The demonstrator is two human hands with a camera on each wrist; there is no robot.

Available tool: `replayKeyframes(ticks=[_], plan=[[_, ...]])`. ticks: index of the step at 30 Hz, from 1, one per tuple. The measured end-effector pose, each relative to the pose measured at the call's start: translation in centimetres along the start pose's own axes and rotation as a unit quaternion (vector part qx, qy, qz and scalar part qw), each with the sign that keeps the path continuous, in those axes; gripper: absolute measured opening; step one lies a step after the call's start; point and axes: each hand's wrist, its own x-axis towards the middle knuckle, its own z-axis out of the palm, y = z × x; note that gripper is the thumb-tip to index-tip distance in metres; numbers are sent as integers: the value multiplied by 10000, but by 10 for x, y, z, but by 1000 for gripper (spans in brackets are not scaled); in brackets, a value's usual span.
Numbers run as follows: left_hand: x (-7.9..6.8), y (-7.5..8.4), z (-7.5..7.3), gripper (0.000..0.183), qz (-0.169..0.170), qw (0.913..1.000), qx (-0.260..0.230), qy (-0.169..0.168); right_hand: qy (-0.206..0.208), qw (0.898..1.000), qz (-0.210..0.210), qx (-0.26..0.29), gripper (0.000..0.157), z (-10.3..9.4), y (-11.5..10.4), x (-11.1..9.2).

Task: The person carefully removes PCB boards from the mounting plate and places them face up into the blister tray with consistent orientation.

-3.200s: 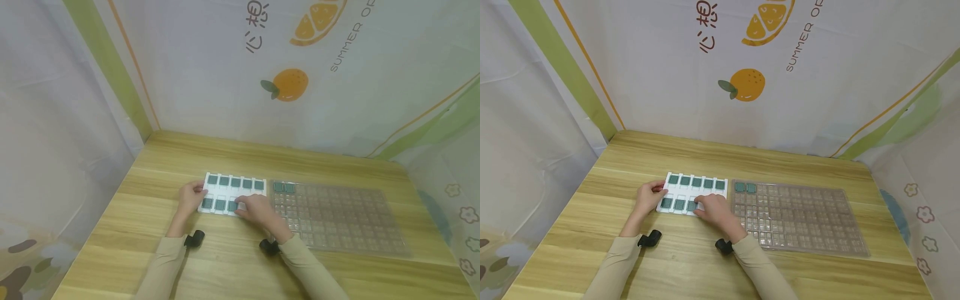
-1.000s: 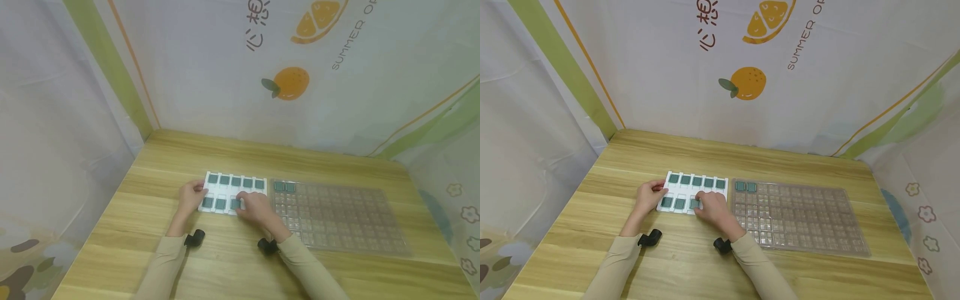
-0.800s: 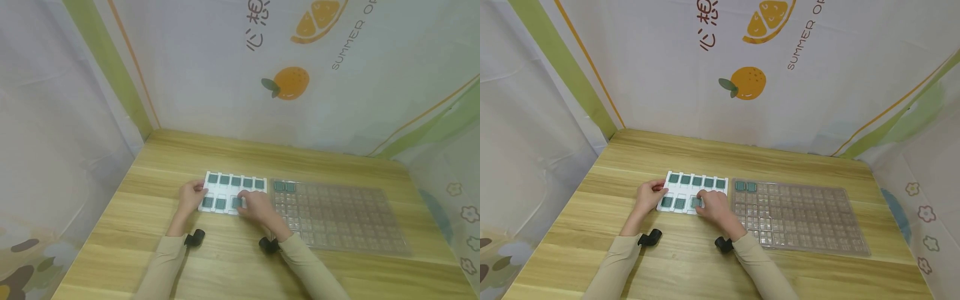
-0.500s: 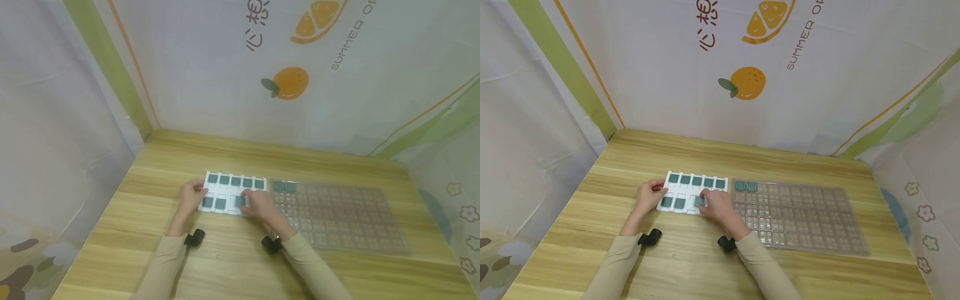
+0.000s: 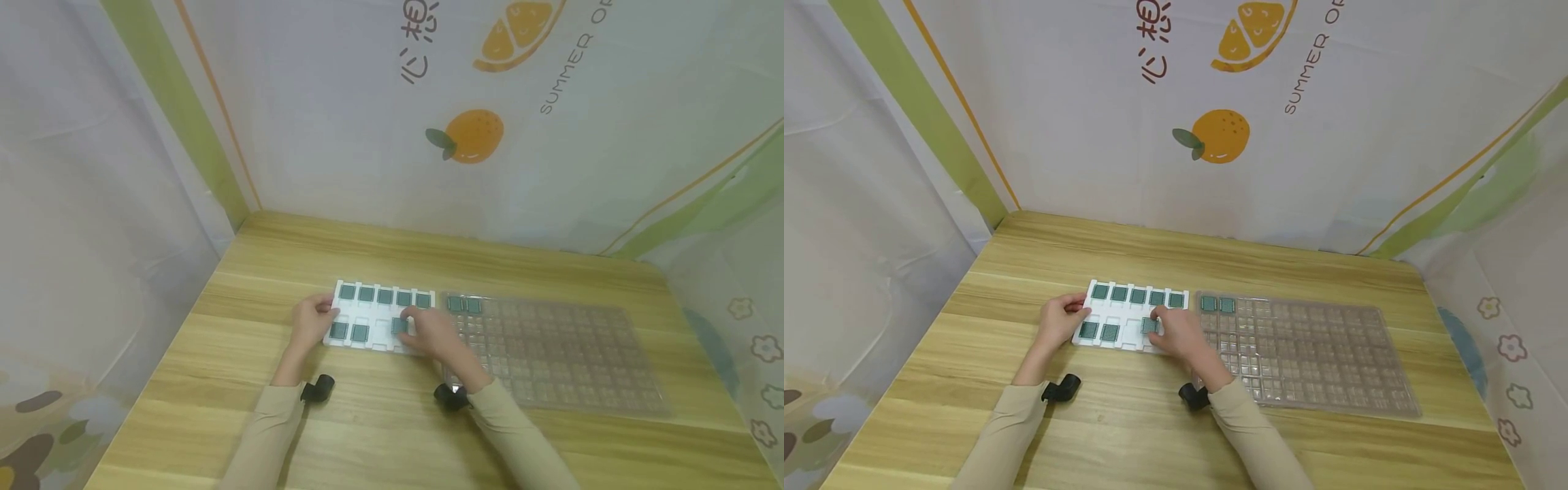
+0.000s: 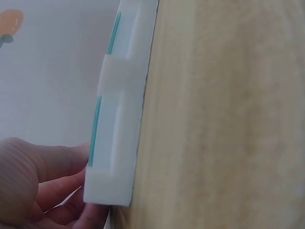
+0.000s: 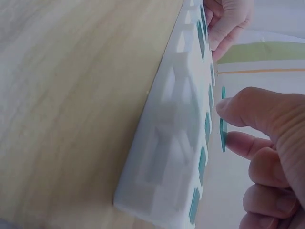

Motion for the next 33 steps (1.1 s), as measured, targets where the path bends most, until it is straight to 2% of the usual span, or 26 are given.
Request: replayKeyframes(ticks=[13, 23, 33], plan=[[-1, 1, -1, 32, -1, 10000, 20, -32, 155, 9998, 108, -92, 30, -6, 15, -6], [0, 1, -1, 32, 29, 10000, 13, -28, 225, 9996, 129, 93, 31, -10, 27, -11], [-1, 3, -1, 30, 81, 10000, 6, 29, 66, 9994, 259, 237, 33, -15, 44, -16]])
